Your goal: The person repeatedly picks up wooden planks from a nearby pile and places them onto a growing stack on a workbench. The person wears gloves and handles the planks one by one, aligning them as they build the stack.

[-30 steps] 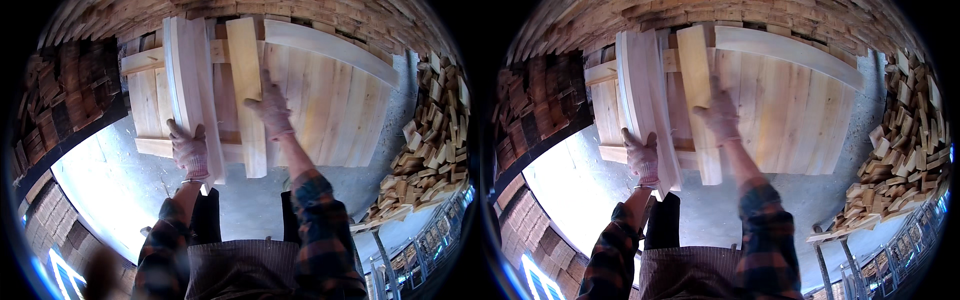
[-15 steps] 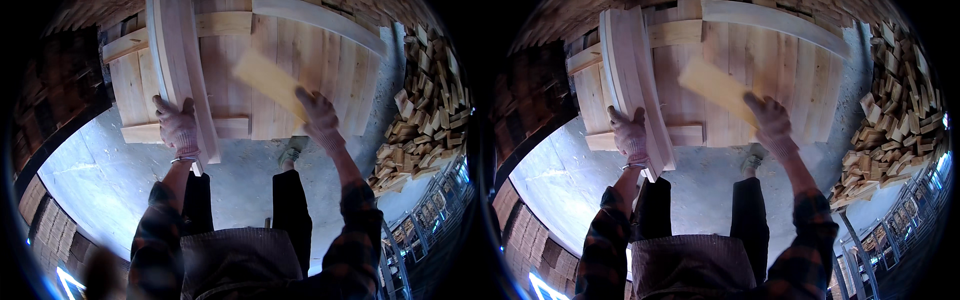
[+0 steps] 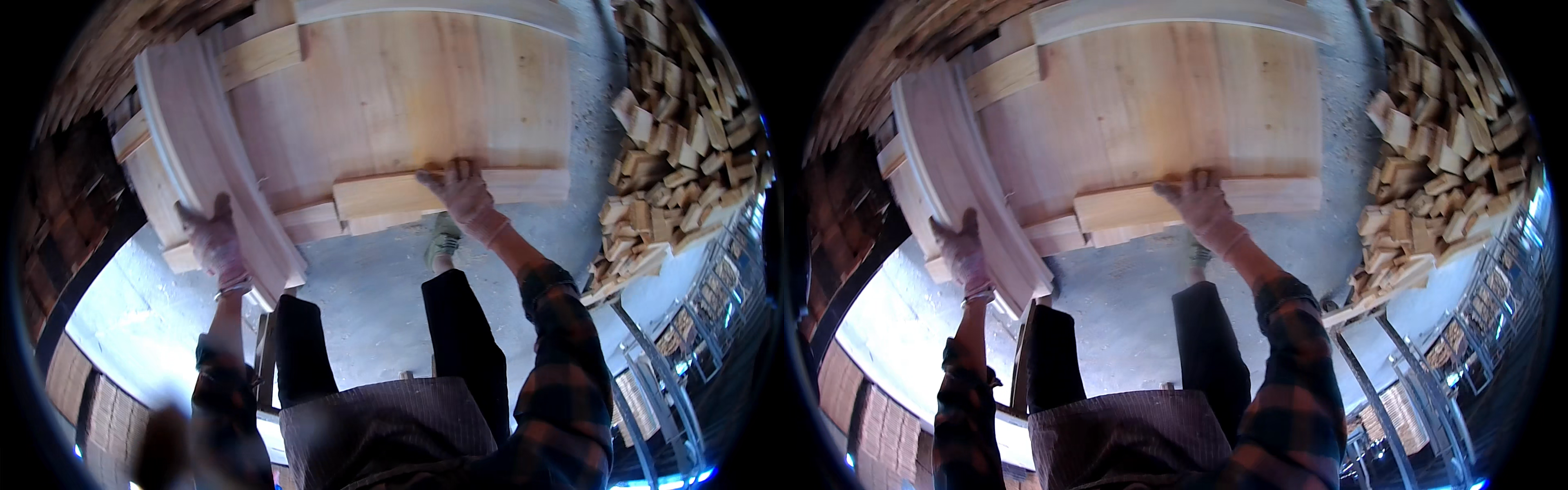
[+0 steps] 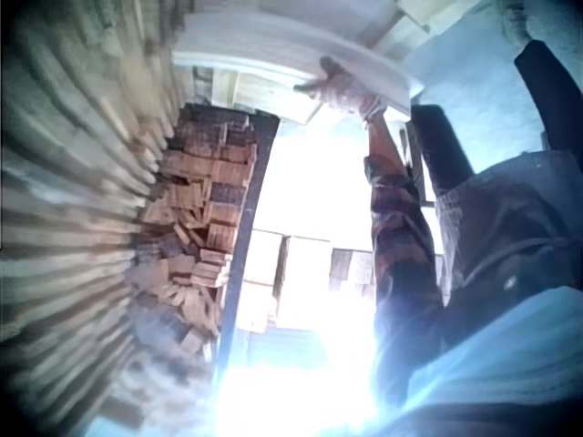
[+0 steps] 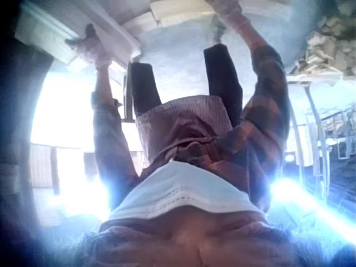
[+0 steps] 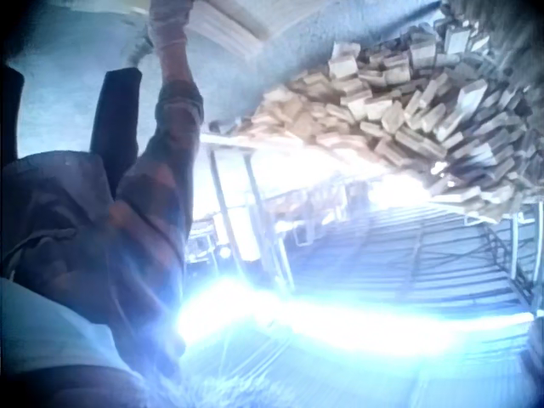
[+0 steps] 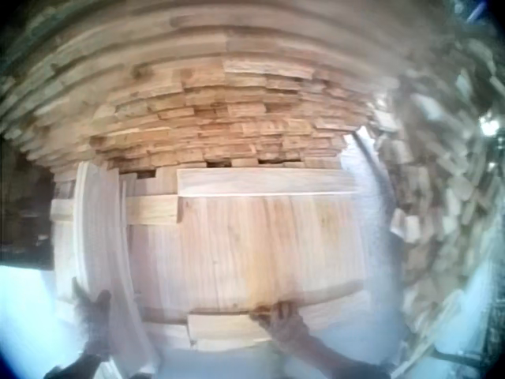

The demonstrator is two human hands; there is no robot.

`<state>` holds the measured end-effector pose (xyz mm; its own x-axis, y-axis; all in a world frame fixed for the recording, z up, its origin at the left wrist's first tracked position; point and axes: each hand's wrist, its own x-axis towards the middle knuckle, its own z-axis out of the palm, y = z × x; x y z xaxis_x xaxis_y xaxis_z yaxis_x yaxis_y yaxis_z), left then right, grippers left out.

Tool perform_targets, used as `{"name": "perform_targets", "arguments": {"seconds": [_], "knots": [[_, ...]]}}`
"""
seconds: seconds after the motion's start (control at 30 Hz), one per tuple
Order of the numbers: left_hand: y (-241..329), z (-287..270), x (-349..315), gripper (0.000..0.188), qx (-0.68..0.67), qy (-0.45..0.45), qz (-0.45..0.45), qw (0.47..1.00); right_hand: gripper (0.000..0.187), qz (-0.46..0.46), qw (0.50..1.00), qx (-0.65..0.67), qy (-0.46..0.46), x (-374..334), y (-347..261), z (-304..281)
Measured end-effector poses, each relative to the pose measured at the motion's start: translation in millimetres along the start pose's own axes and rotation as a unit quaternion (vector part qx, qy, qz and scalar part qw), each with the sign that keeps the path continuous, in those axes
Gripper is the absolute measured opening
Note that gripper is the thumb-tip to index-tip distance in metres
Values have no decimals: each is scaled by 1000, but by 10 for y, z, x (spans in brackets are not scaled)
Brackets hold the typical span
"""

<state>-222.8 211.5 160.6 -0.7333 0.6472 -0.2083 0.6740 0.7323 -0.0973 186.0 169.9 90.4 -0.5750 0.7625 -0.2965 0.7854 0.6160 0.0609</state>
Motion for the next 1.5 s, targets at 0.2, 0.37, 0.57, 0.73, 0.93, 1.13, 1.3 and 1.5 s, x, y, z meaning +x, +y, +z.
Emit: {"name": "perform_targets", "arguments": {"seconds": [0.2, 0.37, 0.57, 0.73, 0.93, 1.13, 1.3, 1.5], "knots": [[-293, 56, 117, 100, -42, 1, 20, 999, 60, -24, 1000, -3, 13, 151, 65, -43], [-105, -132, -49, 93, -93, -61, -21, 994, 58, -4, 994, 11, 109, 135, -7, 208], [-554, 424, 133, 86, 124, 235, 132, 955, 66, 4, 993, 119, 5, 273, -164, -353], [-909, 383, 488, 53, -589, -68, 94, 800, 87, 183, 856, 484, -4, 1020, -974, -902], [-1181, 417, 915, 82, -588, -161, -126, 782, 108, 299, 791, 534, -7, 2566, -2134, -1614], [-737, -147, 682, 113, -114, -136, -18, 984, 111, 314, 894, 319, 39, 2932, -2588, -1876], [-799, 1, 729, 110, -182, -135, 61, 972, 108, 359, 886, 293, -26, 3029, -2436, -1702], [-2136, 611, 1362, 76, -638, -255, 48, 725, 106, 337, 846, 412, 21, 2848, -2038, -1600]]}}
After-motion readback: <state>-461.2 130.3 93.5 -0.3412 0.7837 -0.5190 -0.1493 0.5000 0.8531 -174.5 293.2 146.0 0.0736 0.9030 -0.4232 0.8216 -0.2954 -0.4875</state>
